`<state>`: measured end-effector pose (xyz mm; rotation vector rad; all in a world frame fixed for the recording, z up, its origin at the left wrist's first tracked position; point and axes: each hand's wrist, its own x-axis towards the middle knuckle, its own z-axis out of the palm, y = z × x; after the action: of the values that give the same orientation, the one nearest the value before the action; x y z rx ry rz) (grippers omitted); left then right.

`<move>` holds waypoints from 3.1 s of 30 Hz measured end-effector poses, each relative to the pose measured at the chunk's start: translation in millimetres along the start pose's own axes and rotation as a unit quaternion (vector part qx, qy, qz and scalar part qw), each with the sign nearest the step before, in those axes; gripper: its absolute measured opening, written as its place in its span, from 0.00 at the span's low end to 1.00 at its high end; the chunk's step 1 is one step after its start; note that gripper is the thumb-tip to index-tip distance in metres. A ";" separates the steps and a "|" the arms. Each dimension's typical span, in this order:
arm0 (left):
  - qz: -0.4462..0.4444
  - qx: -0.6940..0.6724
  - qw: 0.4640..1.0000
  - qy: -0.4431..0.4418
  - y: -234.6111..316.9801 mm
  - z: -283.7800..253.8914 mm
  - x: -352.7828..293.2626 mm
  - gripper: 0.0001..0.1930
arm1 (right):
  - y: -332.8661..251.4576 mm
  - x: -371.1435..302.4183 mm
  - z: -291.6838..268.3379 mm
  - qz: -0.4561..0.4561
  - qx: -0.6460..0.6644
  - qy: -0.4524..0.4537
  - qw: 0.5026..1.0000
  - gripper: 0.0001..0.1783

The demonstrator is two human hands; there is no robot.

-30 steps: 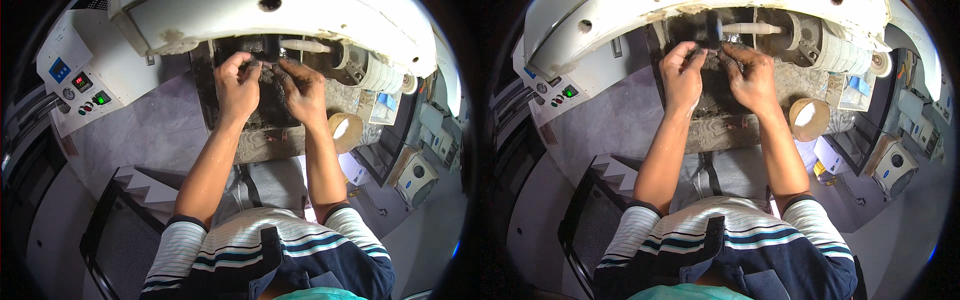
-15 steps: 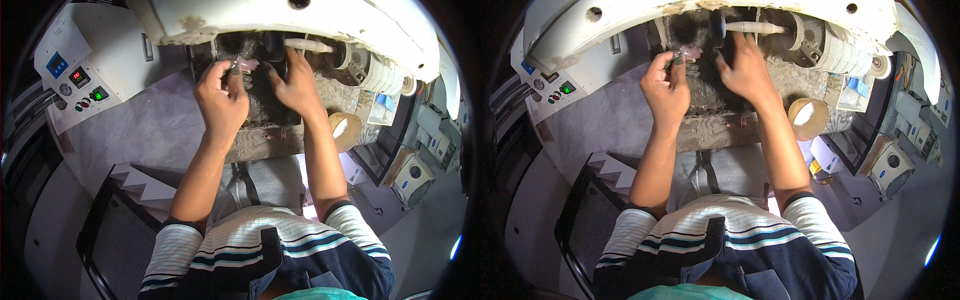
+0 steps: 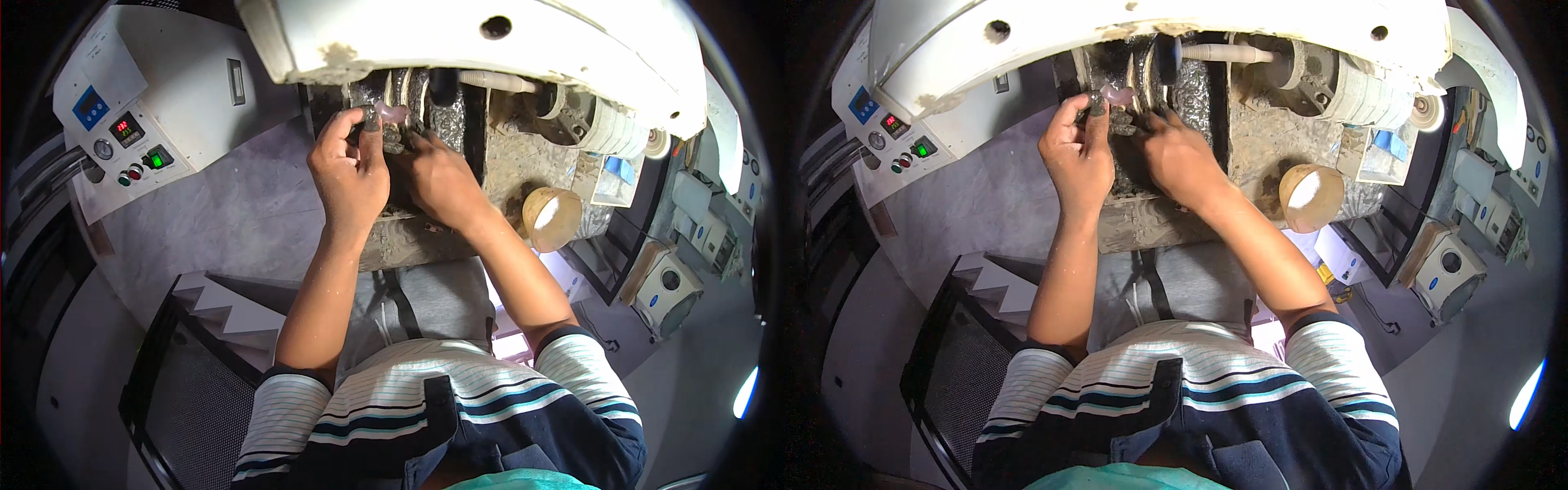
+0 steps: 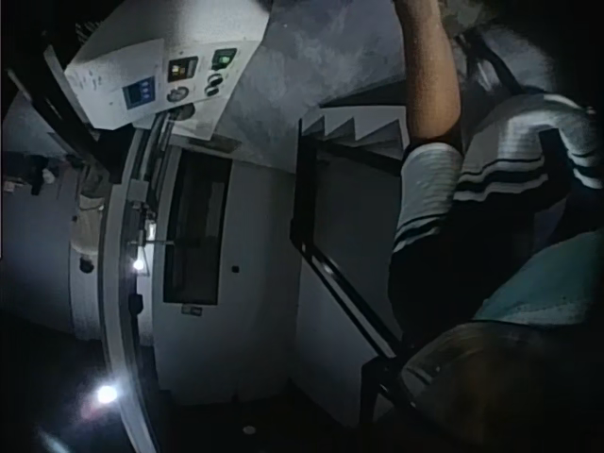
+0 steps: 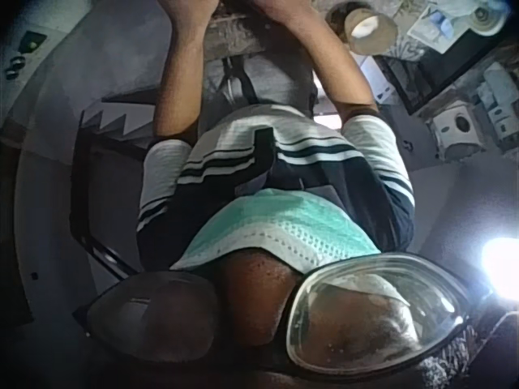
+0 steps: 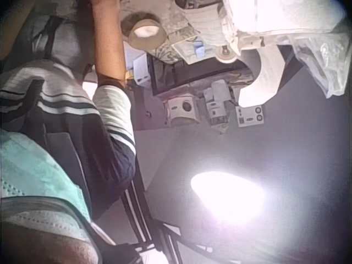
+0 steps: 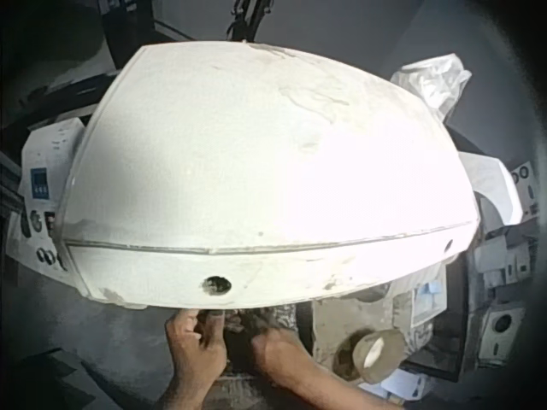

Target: The person holds a small dark stone and repeatedly presses it against a rotating grinding wheel to shape or smooth its surface. The person rotates the stone in their hands to work different sides while keeping it in contact with the wheel.

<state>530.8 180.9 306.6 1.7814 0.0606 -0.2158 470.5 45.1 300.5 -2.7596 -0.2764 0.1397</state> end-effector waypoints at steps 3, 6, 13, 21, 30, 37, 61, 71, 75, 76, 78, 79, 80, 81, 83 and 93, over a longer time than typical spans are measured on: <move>-0.017 0.030 0.999 -0.030 -2.9 -0.8 3.5 0.04 | 11.7 -8.3 -20.2 0.131 0.272 -0.171 0.938 0.22; -0.038 0.021 0.997 -0.063 1.8 8.8 3.8 0.04 | 18.5 -13.2 -61.7 0.174 0.344 -0.109 0.916 0.22; -0.022 0.020 0.993 -0.115 -11.4 26.4 -1.6 0.09 | 13.6 -5.9 -63.4 0.126 0.352 0.113 0.921 0.25; -0.101 -0.042 0.992 -0.066 -1.1 39.1 5.6 0.06 | 29.1 5.6 -38.5 0.277 0.416 0.155 0.852 0.12; -0.076 0.038 0.996 0.034 -6.2 55.9 18.6 0.10 | 30.9 22.0 -34.9 0.264 0.387 0.186 0.864 0.12; -0.050 -0.015 0.998 -0.041 12.4 42.1 13.4 0.07 | 27.5 12.0 -23.6 0.270 0.413 0.202 0.846 0.13; 0.163 0.060 0.985 0.005 -27.3 3.0 16.3 0.07 | -2.6 -15.2 -16.5 0.257 0.389 -0.144 0.873 0.23; 0.039 0.002 0.995 -0.097 -5.1 15.3 0.6 0.07 | 11.3 -12.9 -44.8 0.102 0.306 0.141 0.936 0.24; -0.001 -0.006 0.998 -0.057 -5.8 31.2 -0.3 0.07 | 16.7 -6.0 -29.9 0.309 0.500 0.146 0.796 0.16; -0.005 0.031 0.998 -0.053 -5.5 32.9 0.2 0.07 | 21.9 -2.7 -30.7 0.305 0.515 0.146 0.787 0.12; -0.054 -0.020 0.997 -0.046 -3.2 36.2 2.4 0.07 | 27.0 0.1 -27.4 0.284 0.476 0.166 0.815 0.08; -0.064 -0.022 0.997 -0.044 1.9 36.4 5.6 0.07 | 30.0 1.1 -25.5 0.285 0.475 0.167 0.815 0.08; -0.074 -0.024 0.996 -0.042 4.0 37.3 7.6 0.07 | 32.7 2.1 -23.4 0.273 0.454 0.184 0.828 0.08; -0.069 -0.030 0.996 -0.037 -0.2 39.0 10.3 0.07 | 33.3 4.1 -22.3 0.259 0.434 0.199 0.840 0.07; -0.058 0.011 0.998 -0.022 -5.9 42.4 11.0 0.07 | 32.8 9.5 -23.6 0.261 0.428 0.199 0.842 0.07; -0.198 -0.346 0.915 -0.070 1.3 36.7 15.6 0.06 | 25.1 16.6 -39.0 0.291 0.480 0.173 0.809 0.07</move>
<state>542.2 143.8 297.5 1.0260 0.3536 -0.5423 496.2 12.2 326.5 -1.7046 0.5979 -0.0683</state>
